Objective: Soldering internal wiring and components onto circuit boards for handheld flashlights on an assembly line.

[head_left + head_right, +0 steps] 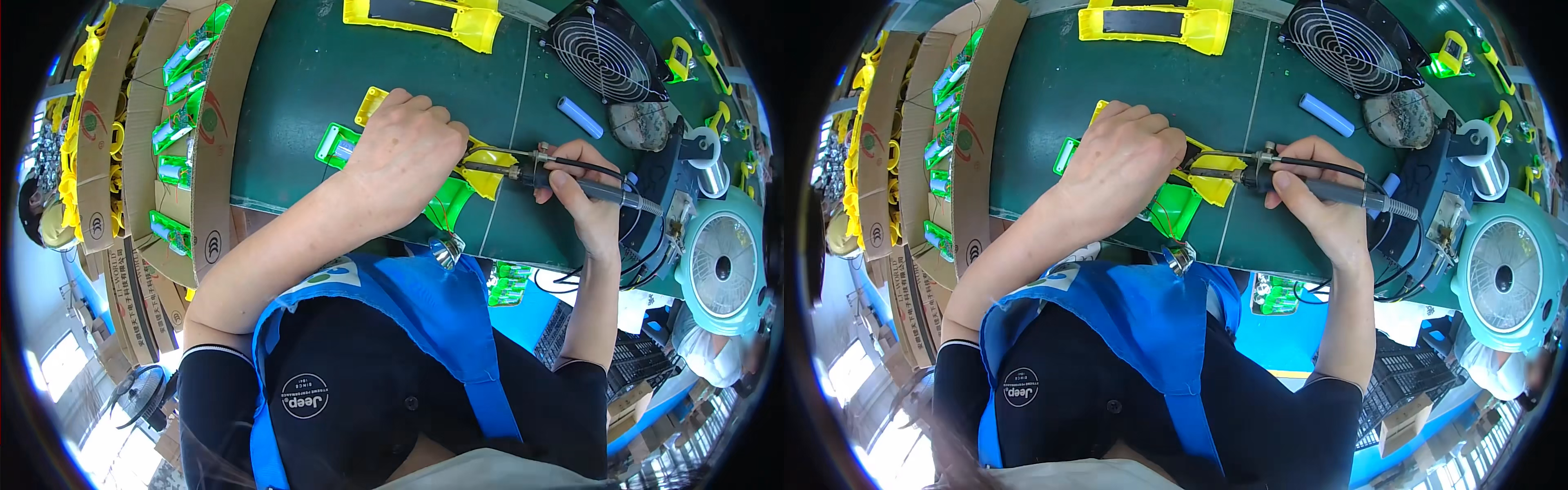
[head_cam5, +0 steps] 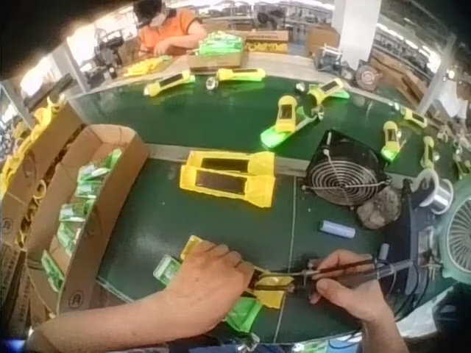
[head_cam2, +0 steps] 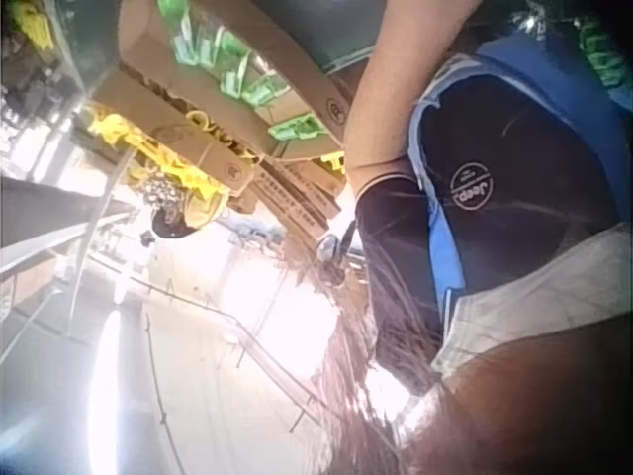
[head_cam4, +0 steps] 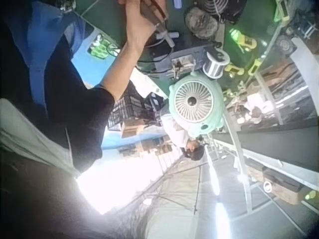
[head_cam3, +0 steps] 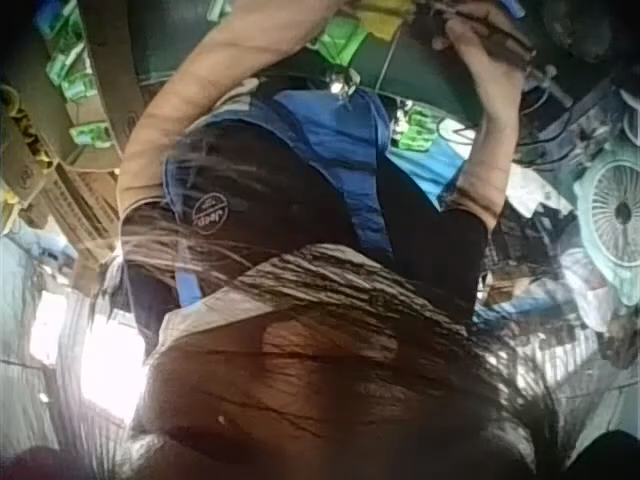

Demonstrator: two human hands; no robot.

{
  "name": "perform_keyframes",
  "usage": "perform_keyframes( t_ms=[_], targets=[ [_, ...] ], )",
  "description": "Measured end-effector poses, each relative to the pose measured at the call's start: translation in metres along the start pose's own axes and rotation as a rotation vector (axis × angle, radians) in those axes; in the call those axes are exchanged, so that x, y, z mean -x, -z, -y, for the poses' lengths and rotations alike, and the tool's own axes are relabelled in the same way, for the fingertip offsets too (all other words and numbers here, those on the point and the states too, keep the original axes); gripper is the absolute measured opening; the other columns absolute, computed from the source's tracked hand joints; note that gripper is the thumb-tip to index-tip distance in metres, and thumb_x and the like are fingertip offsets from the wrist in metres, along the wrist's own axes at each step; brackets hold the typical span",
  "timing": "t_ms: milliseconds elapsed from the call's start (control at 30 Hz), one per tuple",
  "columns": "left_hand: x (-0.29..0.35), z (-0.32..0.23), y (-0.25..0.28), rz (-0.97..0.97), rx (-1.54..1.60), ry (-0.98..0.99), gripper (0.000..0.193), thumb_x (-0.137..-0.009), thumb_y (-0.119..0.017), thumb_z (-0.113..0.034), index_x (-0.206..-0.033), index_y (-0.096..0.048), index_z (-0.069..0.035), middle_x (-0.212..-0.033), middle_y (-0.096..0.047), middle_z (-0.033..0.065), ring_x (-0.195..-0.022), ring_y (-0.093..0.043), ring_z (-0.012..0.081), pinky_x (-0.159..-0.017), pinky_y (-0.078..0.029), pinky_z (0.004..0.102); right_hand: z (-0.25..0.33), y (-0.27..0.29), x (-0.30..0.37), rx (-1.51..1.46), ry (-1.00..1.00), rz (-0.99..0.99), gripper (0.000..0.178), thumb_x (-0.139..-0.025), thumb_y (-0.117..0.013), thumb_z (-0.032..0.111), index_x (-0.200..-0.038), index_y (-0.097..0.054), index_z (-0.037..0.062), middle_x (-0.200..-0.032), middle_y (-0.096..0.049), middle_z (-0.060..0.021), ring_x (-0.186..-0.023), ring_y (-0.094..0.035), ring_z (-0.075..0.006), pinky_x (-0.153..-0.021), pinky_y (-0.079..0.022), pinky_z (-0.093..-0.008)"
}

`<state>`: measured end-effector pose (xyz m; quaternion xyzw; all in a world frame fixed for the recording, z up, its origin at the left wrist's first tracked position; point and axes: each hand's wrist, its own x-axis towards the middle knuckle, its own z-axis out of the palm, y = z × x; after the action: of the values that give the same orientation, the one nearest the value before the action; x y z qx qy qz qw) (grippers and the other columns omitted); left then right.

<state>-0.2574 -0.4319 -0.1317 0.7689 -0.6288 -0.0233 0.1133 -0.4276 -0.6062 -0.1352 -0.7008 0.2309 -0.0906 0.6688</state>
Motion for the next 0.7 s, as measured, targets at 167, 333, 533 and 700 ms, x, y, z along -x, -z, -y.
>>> perform_keyframes(
  t_ms=[167,333,533,700],
  targets=[
    [-0.002,0.0,0.004,0.037,0.038,-0.015,0.01,-0.066,-0.063,-0.005,-0.076,-0.065,-0.005,-0.074,-0.062,0.0093,-0.081,-0.061,0.0241,-0.076,-0.043,0.0339,0.006,0.002,-0.003,0.023,-0.028,0.024,0.022,-0.08,-0.065,0.016,-0.088,-0.055,-0.0013,-0.068,-0.061,-0.0068,-0.06,-0.06,-0.0116,-0.094,-0.045,-0.0319],
    [-0.001,-0.003,0.002,0.017,-0.017,-0.011,0.008,-0.065,-0.062,-0.006,-0.072,-0.065,-0.006,-0.072,-0.061,0.0086,-0.079,-0.061,0.0232,-0.075,-0.043,0.0329,0.009,0.002,-0.005,0.073,-0.015,0.049,0.022,-0.08,-0.065,0.016,-0.087,-0.055,-0.0015,-0.068,-0.06,-0.006,-0.061,-0.06,-0.0115,-0.095,-0.045,-0.0324],
    [-0.001,-0.005,0.001,-0.003,-0.039,0.002,0.008,-0.066,-0.063,-0.007,-0.073,-0.065,-0.006,-0.072,-0.062,0.0084,-0.078,-0.061,0.0227,-0.074,-0.043,0.0327,-0.007,0.012,0.018,0.039,0.123,-0.073,0.028,-0.083,-0.065,0.024,-0.09,-0.052,-0.0002,-0.066,-0.061,-0.0092,-0.061,-0.06,-0.0152,-0.106,-0.036,-0.0486],
    [0.0,-0.006,0.003,-0.005,-0.054,0.004,0.008,-0.066,-0.063,-0.008,-0.074,-0.065,-0.007,-0.072,-0.062,0.0084,-0.079,-0.061,0.0226,-0.075,-0.043,0.0325,-0.022,-0.018,0.032,-0.096,0.357,-0.32,0.035,-0.09,-0.06,0.028,-0.105,-0.045,0.0005,-0.081,-0.065,-0.0178,-0.078,-0.067,-0.0245,-0.092,-0.047,-0.0424]
  ],
)
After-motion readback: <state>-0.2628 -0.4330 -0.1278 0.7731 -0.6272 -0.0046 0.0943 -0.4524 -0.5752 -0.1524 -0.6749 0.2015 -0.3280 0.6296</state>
